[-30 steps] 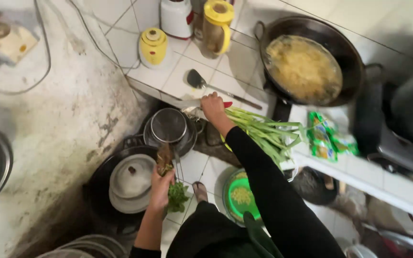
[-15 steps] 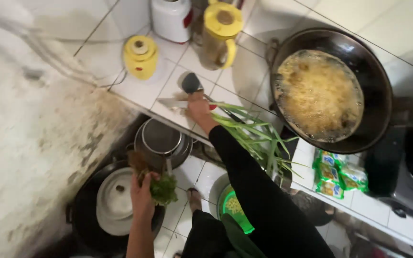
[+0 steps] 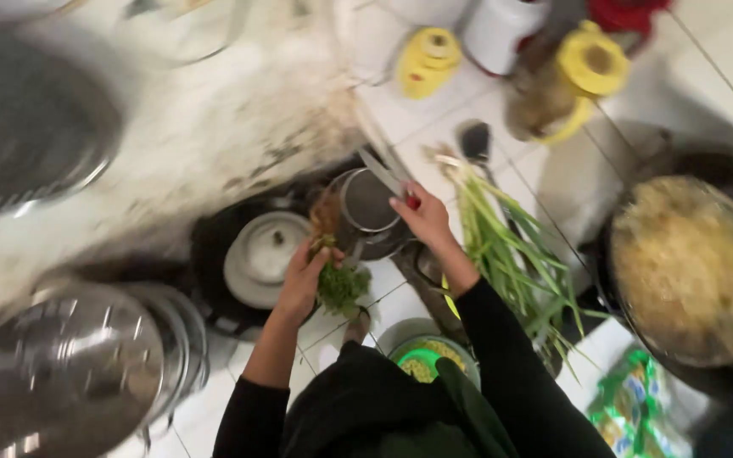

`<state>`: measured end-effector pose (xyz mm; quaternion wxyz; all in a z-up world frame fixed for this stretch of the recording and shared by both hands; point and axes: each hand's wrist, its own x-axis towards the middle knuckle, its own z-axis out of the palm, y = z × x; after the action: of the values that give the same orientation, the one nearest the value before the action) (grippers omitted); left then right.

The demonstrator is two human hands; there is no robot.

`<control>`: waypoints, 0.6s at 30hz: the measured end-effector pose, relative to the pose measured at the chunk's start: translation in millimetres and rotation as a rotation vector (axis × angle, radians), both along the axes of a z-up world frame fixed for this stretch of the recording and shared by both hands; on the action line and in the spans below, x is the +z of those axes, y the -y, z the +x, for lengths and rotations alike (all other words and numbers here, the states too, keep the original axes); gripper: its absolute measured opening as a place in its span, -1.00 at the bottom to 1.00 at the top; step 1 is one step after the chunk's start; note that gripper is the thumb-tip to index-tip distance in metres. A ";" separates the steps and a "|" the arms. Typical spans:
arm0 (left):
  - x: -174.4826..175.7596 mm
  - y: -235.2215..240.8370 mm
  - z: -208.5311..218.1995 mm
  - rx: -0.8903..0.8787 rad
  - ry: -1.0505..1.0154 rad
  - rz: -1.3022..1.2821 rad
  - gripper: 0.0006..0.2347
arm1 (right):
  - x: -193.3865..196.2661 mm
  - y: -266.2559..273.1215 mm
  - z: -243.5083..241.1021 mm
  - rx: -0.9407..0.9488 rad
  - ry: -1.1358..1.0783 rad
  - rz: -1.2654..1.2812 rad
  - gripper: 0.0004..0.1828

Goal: The recorder prepares tomatoes and spring onions by cleaning and trimming them in a kitchen setting.

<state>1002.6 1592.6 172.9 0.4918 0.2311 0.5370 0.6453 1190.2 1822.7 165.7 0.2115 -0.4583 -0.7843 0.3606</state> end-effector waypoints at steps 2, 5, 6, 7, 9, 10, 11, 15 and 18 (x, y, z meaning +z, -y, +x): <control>-7.7 32.4 -3.9 0.065 0.010 0.036 -0.83 | -32.4 38.8 -14.0 0.148 -0.161 -0.095 -0.52; -10.1 95.9 -10.9 0.157 0.061 0.083 -0.82 | -39.9 113.1 -39.1 0.343 -0.320 -0.308 -0.64; -9.9 121.5 -12.6 0.188 0.107 0.092 -0.80 | -36.5 143.0 -46.6 0.393 -0.322 -0.411 -0.69; -10.9 152.2 -13.1 0.237 0.103 0.094 -0.80 | -35.4 171.4 -60.8 0.441 -0.314 -0.420 -0.69; -12.0 213.5 -15.7 0.276 0.027 0.085 -0.77 | -31.6 230.3 -90.7 0.529 -0.434 -0.547 -0.70; -7.7 245.3 -13.4 0.327 0.026 0.086 -0.77 | -14.4 266.0 -106.9 0.577 -0.419 -0.560 -0.70; -3.9 277.4 -10.3 0.342 0.001 0.031 -0.75 | 2.3 303.3 -121.7 0.616 -0.382 -0.624 -0.67; 5.4 399.3 2.9 0.546 0.041 -0.044 -0.70 | 16.9 438.4 -170.0 0.931 -0.261 -0.812 -0.71; -21.6 488.5 7.1 0.820 0.117 0.002 -0.72 | 13.1 536.0 -191.9 1.051 -0.170 -0.900 -0.71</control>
<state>1009.7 1104.1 151.4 0.2237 -0.0385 0.5550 0.8003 998.3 1286.7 178.8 -0.1409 -0.0314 -0.6571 0.7398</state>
